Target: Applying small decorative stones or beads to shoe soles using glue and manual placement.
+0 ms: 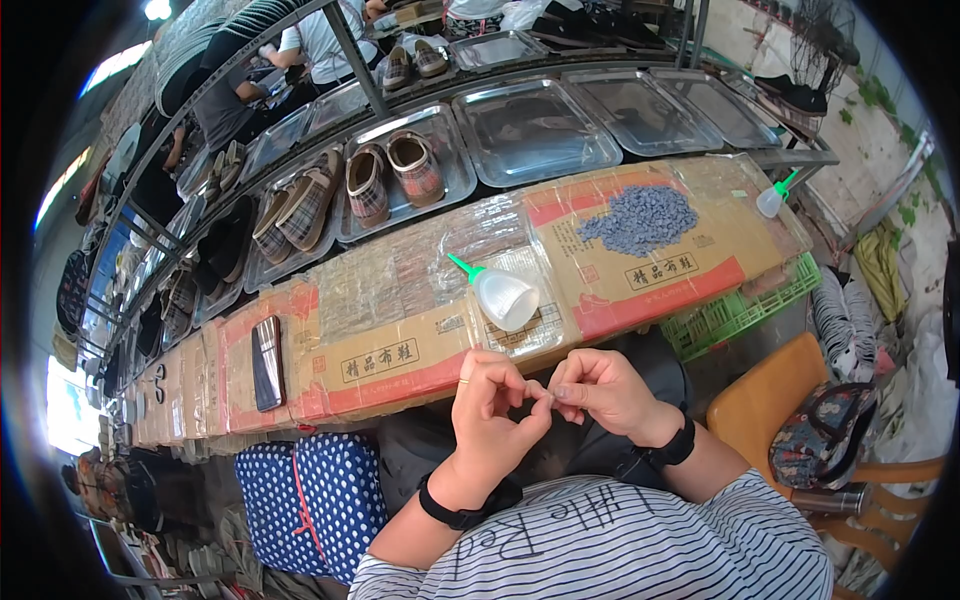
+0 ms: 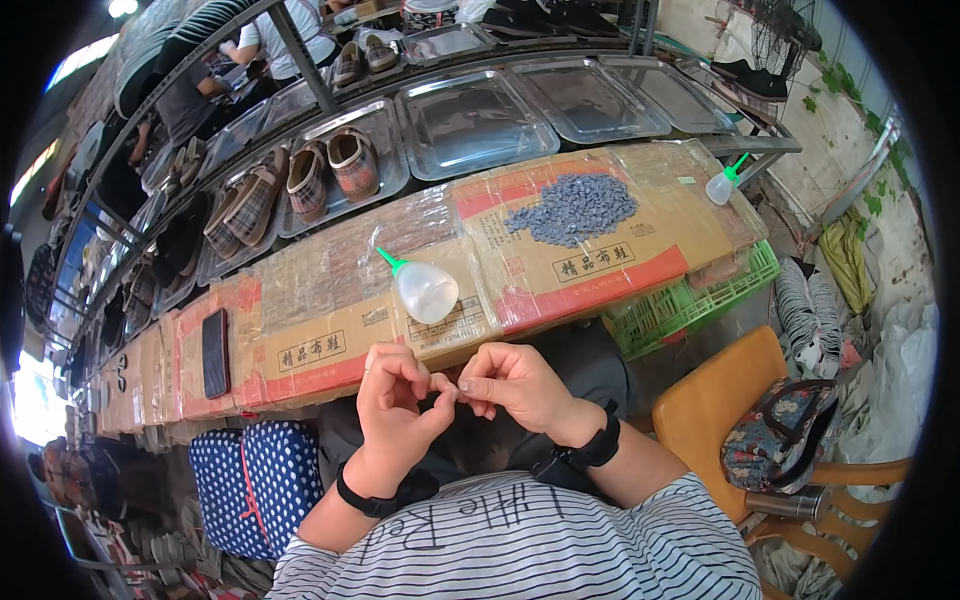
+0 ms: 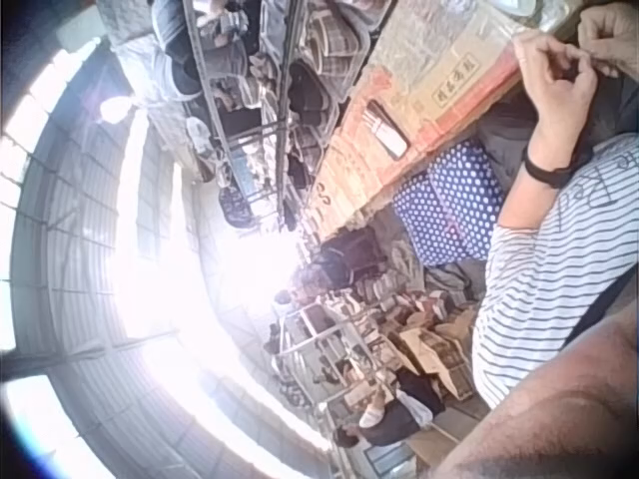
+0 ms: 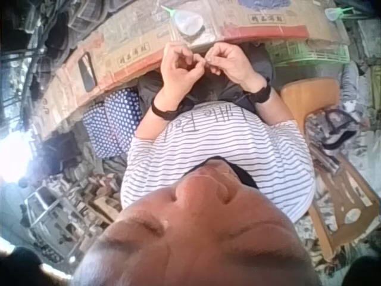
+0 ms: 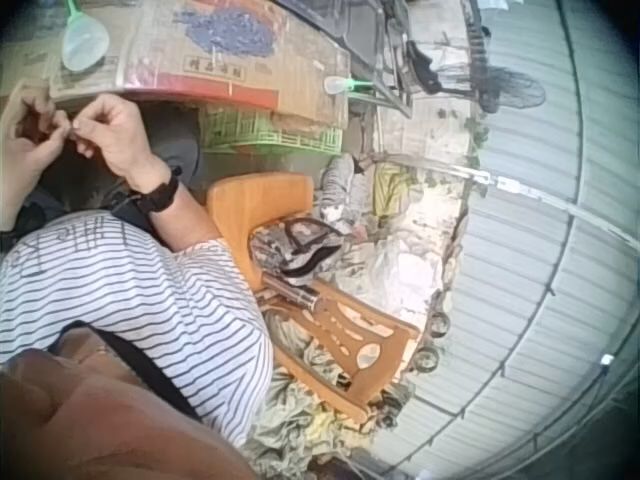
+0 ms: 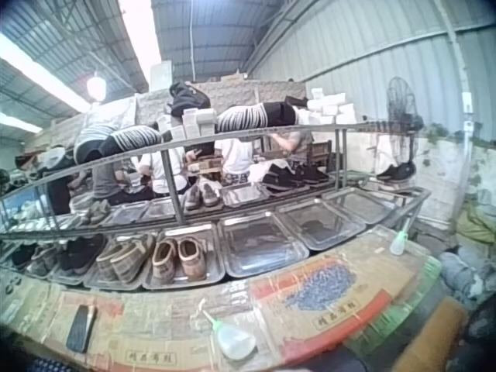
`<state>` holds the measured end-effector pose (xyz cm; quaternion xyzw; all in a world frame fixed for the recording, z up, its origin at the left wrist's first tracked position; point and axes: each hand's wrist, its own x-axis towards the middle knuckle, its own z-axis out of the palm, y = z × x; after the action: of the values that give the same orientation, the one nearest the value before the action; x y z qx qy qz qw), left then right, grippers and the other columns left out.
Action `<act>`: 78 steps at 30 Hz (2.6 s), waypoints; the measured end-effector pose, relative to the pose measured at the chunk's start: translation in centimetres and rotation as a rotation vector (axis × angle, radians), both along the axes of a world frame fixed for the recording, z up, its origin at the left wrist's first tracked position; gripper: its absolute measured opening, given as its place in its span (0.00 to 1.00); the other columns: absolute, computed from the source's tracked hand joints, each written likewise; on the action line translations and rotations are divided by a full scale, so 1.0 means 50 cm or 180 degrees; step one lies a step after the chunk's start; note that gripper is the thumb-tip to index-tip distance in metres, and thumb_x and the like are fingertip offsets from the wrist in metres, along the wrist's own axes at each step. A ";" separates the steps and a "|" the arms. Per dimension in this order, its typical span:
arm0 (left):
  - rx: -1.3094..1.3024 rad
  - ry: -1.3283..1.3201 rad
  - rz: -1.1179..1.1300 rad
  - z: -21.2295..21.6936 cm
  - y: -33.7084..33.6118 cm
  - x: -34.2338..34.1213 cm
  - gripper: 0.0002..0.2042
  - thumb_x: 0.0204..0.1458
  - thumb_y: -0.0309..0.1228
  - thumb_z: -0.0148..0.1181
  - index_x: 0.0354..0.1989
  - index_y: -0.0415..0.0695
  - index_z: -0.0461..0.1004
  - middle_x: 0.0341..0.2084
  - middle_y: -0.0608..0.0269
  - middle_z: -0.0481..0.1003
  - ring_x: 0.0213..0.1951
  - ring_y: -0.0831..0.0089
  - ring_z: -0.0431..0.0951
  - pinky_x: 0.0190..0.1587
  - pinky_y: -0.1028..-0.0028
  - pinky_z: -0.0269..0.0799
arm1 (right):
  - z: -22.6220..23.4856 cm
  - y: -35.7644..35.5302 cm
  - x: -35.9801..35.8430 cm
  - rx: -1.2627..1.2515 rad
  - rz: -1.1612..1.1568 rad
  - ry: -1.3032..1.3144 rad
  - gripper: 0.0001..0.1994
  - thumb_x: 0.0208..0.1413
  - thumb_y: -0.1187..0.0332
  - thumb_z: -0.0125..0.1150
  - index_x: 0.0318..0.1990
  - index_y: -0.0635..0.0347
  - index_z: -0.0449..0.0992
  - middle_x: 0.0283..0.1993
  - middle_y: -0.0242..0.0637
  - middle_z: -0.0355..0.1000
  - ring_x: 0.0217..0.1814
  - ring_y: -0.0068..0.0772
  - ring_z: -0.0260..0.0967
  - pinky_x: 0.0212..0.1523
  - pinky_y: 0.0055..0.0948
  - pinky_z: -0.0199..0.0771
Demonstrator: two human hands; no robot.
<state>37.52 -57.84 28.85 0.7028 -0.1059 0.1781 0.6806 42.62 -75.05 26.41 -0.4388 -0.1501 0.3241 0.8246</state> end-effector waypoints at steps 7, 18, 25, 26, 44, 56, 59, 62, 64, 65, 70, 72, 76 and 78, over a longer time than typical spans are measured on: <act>0.0008 -0.0023 0.0041 0.001 0.002 -0.001 0.19 0.39 0.06 0.61 0.35 0.39 0.62 0.36 0.64 0.57 0.31 0.81 0.62 0.36 0.79 0.76 | -0.002 0.001 0.000 0.0030 0.0009 -0.0005 0.06 0.60 0.72 0.61 0.33 0.64 0.73 0.32 0.36 0.74 0.26 0.20 0.70 0.26 0.18 0.70; 0.0031 -0.0099 0.0055 -0.004 0.009 -0.002 0.18 0.40 0.06 0.62 0.34 0.39 0.63 0.36 0.65 0.58 0.30 0.81 0.64 0.38 0.78 0.78 | -0.002 -0.002 0.002 0.0011 -0.0025 0.0045 0.06 0.60 0.72 0.62 0.33 0.64 0.73 0.31 0.37 0.74 0.27 0.20 0.70 0.26 0.18 0.71; 0.0064 -0.0027 0.0004 -0.001 0.006 -0.003 0.18 0.41 0.06 0.62 0.34 0.38 0.63 0.36 0.64 0.58 0.30 0.81 0.64 0.40 0.77 0.80 | -0.003 0.000 0.002 0.0008 -0.0037 0.0030 0.06 0.60 0.72 0.61 0.34 0.64 0.73 0.32 0.36 0.74 0.27 0.19 0.70 0.27 0.18 0.71; 0.0064 -0.0028 0.0003 -0.003 0.006 -0.003 0.18 0.41 0.06 0.62 0.34 0.38 0.63 0.36 0.64 0.58 0.30 0.81 0.64 0.40 0.77 0.80 | -0.003 0.000 0.002 0.0008 -0.0038 0.0030 0.06 0.60 0.72 0.61 0.34 0.64 0.73 0.32 0.36 0.74 0.27 0.19 0.70 0.27 0.18 0.71; 0.0329 -0.0099 0.0150 0.008 0.004 -0.003 0.19 0.37 0.07 0.62 0.33 0.39 0.63 0.36 0.63 0.58 0.29 0.81 0.61 0.35 0.80 0.76 | 0.004 0.004 -0.002 -0.0039 0.0028 -0.0014 0.06 0.60 0.72 0.61 0.34 0.64 0.73 0.32 0.36 0.74 0.27 0.20 0.70 0.27 0.18 0.71; 0.0075 -0.0021 0.0010 -0.001 0.007 -0.007 0.18 0.40 0.06 0.64 0.32 0.38 0.63 0.35 0.64 0.58 0.30 0.81 0.62 0.39 0.77 0.80 | 0.001 0.001 -0.002 -0.0047 -0.0037 -0.0003 0.06 0.60 0.71 0.61 0.33 0.64 0.73 0.31 0.36 0.74 0.27 0.20 0.70 0.27 0.19 0.71; 0.0035 -0.0008 -0.0007 0.001 0.005 -0.008 0.18 0.41 0.06 0.63 0.32 0.38 0.63 0.36 0.64 0.58 0.30 0.81 0.62 0.39 0.77 0.80 | 0.000 0.001 -0.002 -0.0049 -0.0040 -0.0007 0.06 0.61 0.71 0.61 0.33 0.63 0.73 0.31 0.35 0.74 0.27 0.20 0.70 0.27 0.19 0.71; 0.0018 0.0094 0.0032 -0.001 0.004 -0.009 0.17 0.41 0.06 0.63 0.32 0.38 0.63 0.36 0.64 0.58 0.30 0.81 0.63 0.39 0.77 0.80 | -0.001 0.001 -0.002 -0.0050 -0.0049 -0.0065 0.06 0.61 0.71 0.61 0.33 0.63 0.73 0.32 0.35 0.74 0.27 0.19 0.70 0.27 0.18 0.72; 0.0269 0.0178 0.0089 -0.007 0.005 -0.009 0.17 0.41 0.05 0.62 0.32 0.38 0.63 0.36 0.64 0.58 0.30 0.81 0.63 0.38 0.78 0.79 | -0.004 0.001 -0.002 -0.0189 -0.0102 -0.0179 0.06 0.60 0.71 0.61 0.33 0.63 0.73 0.32 0.35 0.74 0.27 0.19 0.70 0.28 0.18 0.72; 0.0268 0.0181 0.0091 -0.006 0.004 -0.009 0.17 0.41 0.05 0.62 0.32 0.38 0.63 0.36 0.64 0.58 0.30 0.81 0.63 0.38 0.78 0.79 | -0.003 0.001 -0.002 -0.0190 -0.0099 -0.0176 0.06 0.60 0.71 0.61 0.33 0.63 0.73 0.32 0.35 0.74 0.27 0.19 0.70 0.28 0.18 0.72; 0.0180 0.0219 -0.0014 -0.001 0.002 -0.004 0.17 0.41 0.06 0.62 0.32 0.39 0.63 0.36 0.65 0.59 0.30 0.81 0.62 0.36 0.79 0.76 | -0.005 0.000 -0.002 -0.0273 -0.0107 -0.0304 0.06 0.60 0.71 0.61 0.34 0.63 0.73 0.32 0.35 0.74 0.27 0.19 0.70 0.28 0.18 0.72; 0.0034 0.0244 -0.0024 0.002 0.002 -0.004 0.17 0.40 0.06 0.62 0.32 0.39 0.63 0.36 0.65 0.59 0.30 0.81 0.62 0.36 0.79 0.75 | -0.005 0.003 -0.003 -0.0224 -0.0071 -0.0240 0.06 0.61 0.71 0.61 0.34 0.63 0.73 0.32 0.35 0.74 0.27 0.19 0.70 0.28 0.18 0.72; -0.0173 0.0261 -0.0045 0.002 0.001 -0.006 0.18 0.39 0.07 0.62 0.32 0.40 0.63 0.36 0.65 0.58 0.30 0.81 0.61 0.36 0.79 0.75 | -0.002 0.003 -0.003 -0.0160 -0.0002 -0.0103 0.07 0.61 0.73 0.60 0.31 0.63 0.71 0.34 0.40 0.74 0.27 0.22 0.70 0.27 0.20 0.71; -0.0165 0.0248 -0.0046 0.002 0.001 -0.006 0.18 0.39 0.07 0.62 0.32 0.40 0.63 0.36 0.65 0.58 0.30 0.81 0.61 0.36 0.78 0.75 | -0.002 0.003 -0.002 -0.0125 0.0001 -0.0072 0.07 0.61 0.73 0.60 0.31 0.63 0.71 0.34 0.40 0.74 0.27 0.22 0.70 0.26 0.20 0.71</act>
<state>37.24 -57.78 28.94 0.6905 -0.0798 0.1484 0.7034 42.49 -74.91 26.29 -0.4585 -0.1531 0.3220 0.8140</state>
